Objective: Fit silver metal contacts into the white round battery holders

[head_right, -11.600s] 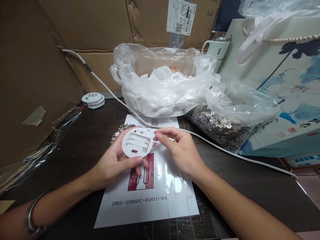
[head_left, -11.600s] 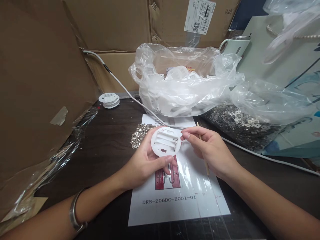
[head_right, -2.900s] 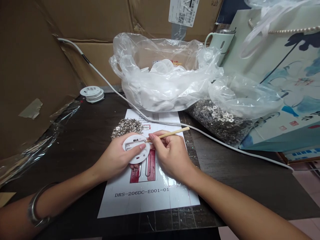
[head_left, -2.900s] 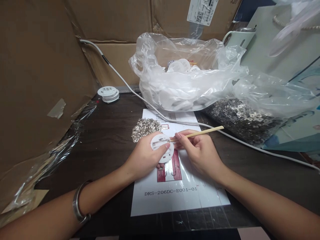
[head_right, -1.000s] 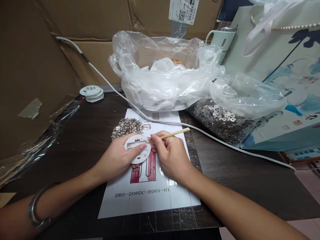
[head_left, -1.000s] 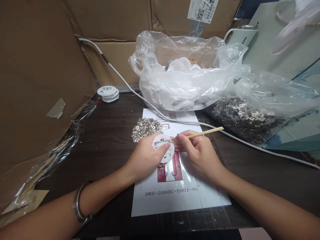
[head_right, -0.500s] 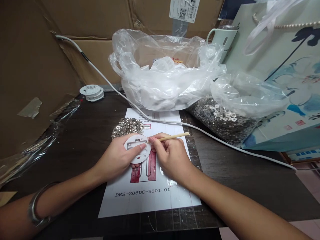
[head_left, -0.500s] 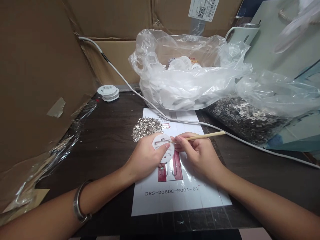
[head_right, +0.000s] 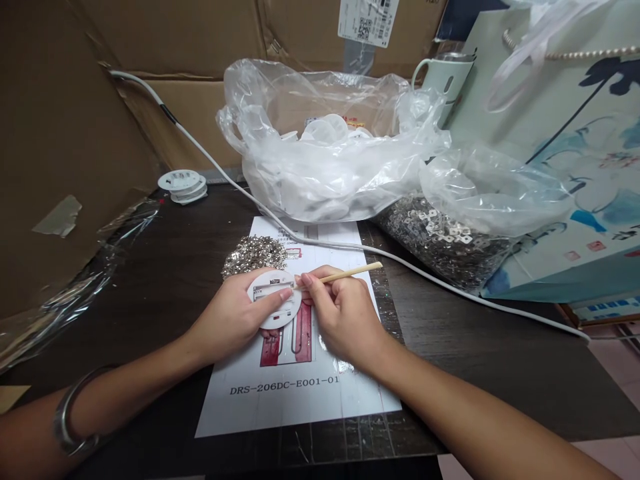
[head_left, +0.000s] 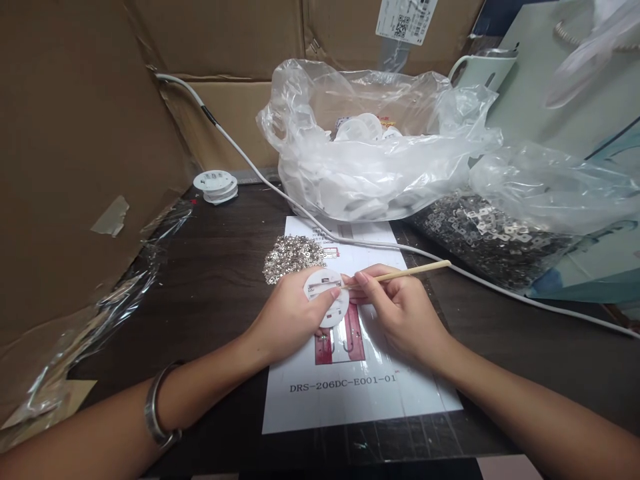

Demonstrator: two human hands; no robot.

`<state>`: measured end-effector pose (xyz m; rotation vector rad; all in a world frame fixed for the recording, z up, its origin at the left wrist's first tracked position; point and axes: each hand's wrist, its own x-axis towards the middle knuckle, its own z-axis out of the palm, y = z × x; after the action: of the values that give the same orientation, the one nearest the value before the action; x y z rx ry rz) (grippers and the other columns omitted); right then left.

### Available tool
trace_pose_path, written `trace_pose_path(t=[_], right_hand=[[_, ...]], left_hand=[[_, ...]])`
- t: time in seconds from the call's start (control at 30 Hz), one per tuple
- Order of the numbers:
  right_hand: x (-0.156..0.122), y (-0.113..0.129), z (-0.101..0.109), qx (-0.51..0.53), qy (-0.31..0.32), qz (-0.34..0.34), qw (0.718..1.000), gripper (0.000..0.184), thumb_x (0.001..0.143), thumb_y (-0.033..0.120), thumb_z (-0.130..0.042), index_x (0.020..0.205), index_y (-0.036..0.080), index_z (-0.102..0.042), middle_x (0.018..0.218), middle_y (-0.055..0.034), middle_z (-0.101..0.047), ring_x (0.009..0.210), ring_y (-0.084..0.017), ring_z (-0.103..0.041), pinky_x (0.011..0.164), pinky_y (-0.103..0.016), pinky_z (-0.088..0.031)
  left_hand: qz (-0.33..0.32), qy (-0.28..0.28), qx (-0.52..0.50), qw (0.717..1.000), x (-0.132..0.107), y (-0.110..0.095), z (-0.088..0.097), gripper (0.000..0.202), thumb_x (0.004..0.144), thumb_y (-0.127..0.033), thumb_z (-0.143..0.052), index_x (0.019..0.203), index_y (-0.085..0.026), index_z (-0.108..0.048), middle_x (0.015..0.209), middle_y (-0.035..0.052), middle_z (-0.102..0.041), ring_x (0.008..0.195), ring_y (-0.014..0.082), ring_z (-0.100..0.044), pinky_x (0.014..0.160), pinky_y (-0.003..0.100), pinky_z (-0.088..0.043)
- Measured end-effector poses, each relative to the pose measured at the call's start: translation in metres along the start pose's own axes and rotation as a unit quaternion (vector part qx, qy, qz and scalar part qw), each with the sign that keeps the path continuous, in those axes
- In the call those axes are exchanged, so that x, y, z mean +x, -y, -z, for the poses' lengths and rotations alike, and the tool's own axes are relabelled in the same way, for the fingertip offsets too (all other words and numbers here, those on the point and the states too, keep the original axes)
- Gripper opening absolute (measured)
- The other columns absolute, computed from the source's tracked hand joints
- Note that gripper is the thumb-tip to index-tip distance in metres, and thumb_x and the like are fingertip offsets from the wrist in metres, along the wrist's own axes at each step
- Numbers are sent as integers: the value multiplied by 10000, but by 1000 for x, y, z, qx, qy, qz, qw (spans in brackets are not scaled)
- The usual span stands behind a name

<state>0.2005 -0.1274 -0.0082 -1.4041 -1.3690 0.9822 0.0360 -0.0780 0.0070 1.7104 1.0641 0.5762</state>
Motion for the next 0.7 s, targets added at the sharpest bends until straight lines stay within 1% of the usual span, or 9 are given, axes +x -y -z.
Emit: trace_pose_path(t=[0.07, 0.2, 0.37, 0.5, 0.6, 0.7], right_hand=[[0, 1, -1, -13, -4, 3, 1000, 294, 925, 338, -473, 804, 152, -665, 856, -62, -685, 749, -171, -662, 697, -329, -550], [1, 1, -4, -36, -19, 11, 999, 304, 918, 317, -475, 754, 146, -665, 863, -60, -686, 736, -166, -661, 697, -329, -546], [3, 0, -5, -13, -39, 3, 999, 291, 908, 338, -489, 772, 147, -660, 830, -56, -683, 717, -169, -656, 681, -337, -552], [3, 1, -1, -20, -12, 6, 1000, 295, 913, 338, -486, 761, 152, -657, 856, -61, -687, 735, -168, -656, 693, -332, -554], [3, 1, 1, -31, 10, 19, 999, 304, 918, 323, -478, 739, 154, -656, 874, -65, -687, 731, -163, -656, 701, -327, -553], [3, 1, 1, -24, 16, 21, 999, 286, 921, 316, -479, 792, 160, -680, 868, -65, -688, 750, -166, -660, 711, -329, -552]], left_hand=[[3, 0, 4, 1000, 0, 0, 0, 123, 845, -262, -581, 860, -158, -644, 788, 7, -665, 691, 126, -573, 635, 230, -456], [2, 0, 5, 1000, 1, -1, -1, 123, 848, -252, -569, 868, -158, -646, 798, 12, -665, 691, 128, -569, 642, 240, -456], [-5, 7, 0, 1000, 2, 0, -2, 113, 851, -236, -565, 875, -163, -647, 800, 4, -666, 701, 125, -573, 653, 239, -451], [-19, -1, -2, 1000, 1, 2, -3, 105, 848, -227, -569, 875, -169, -653, 808, 0, -674, 715, 126, -578, 658, 238, -451], [-11, -6, -5, 1000, 0, 2, -3, 108, 844, -232, -574, 870, -162, -652, 813, 9, -679, 717, 132, -584, 652, 242, -455], [-1, -7, -15, 1000, -1, 0, -3, 120, 837, -241, -581, 876, -154, -653, 823, 22, -685, 727, 143, -595, 653, 250, -462]])
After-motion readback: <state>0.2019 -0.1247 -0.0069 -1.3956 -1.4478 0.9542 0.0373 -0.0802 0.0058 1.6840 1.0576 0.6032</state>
